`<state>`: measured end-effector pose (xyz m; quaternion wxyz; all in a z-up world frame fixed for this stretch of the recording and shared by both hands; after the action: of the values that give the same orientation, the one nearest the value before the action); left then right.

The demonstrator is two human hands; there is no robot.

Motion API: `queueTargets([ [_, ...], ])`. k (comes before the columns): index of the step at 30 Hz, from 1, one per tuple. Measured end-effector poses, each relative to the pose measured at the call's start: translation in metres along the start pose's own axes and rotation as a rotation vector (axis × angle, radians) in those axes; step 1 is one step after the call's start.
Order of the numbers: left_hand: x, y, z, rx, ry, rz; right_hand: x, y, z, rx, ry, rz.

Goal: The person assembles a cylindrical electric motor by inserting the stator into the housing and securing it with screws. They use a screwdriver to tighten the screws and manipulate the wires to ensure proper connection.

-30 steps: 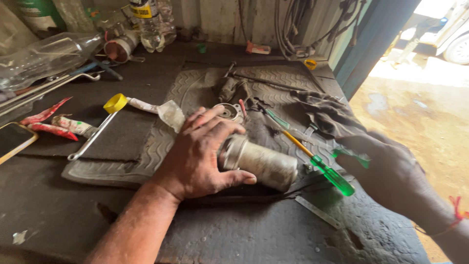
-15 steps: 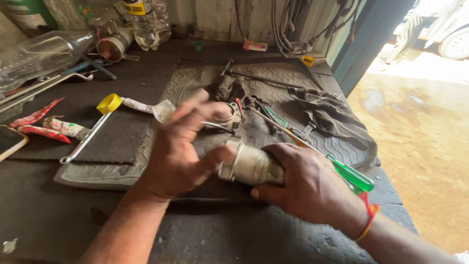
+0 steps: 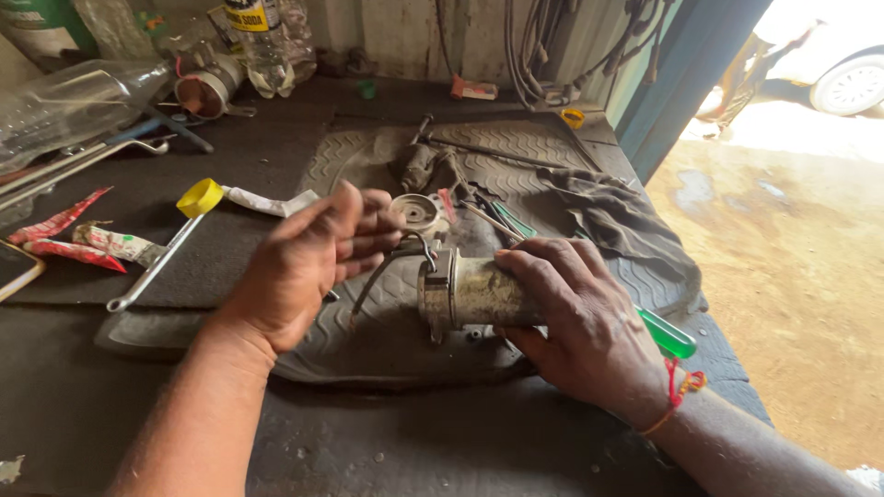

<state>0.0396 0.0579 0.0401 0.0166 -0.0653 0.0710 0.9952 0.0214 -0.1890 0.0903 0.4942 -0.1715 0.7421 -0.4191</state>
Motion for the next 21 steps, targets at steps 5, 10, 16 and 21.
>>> queueTargets([
  [5,0.002,0.014,0.003,-0.51,0.204,0.058,0.0,0.001,0.003,-0.117,0.064,-0.036],
  [10,0.009,0.009,0.012,-0.514,0.432,0.193,0.0,0.006,0.023,-0.203,0.222,-0.138],
  [16,0.013,0.004,0.011,-0.555,0.412,0.215,-0.002,0.006,0.027,-0.233,0.213,-0.192],
  [21,-0.003,0.001,-0.011,-0.445,0.075,0.141,-0.005,0.002,0.019,-0.242,0.266,-0.21],
])
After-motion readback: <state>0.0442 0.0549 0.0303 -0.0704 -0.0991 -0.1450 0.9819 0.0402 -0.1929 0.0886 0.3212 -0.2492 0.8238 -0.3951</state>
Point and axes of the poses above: each hand's wrist, its own x-axis away from the middle knuckle, its own y-axis out of the palm, z = x × y, the point moved 6 cm from there along -x, towards the middle knuckle, and after that the axes turned 4 degrees about -x, right-handed, at the moved point
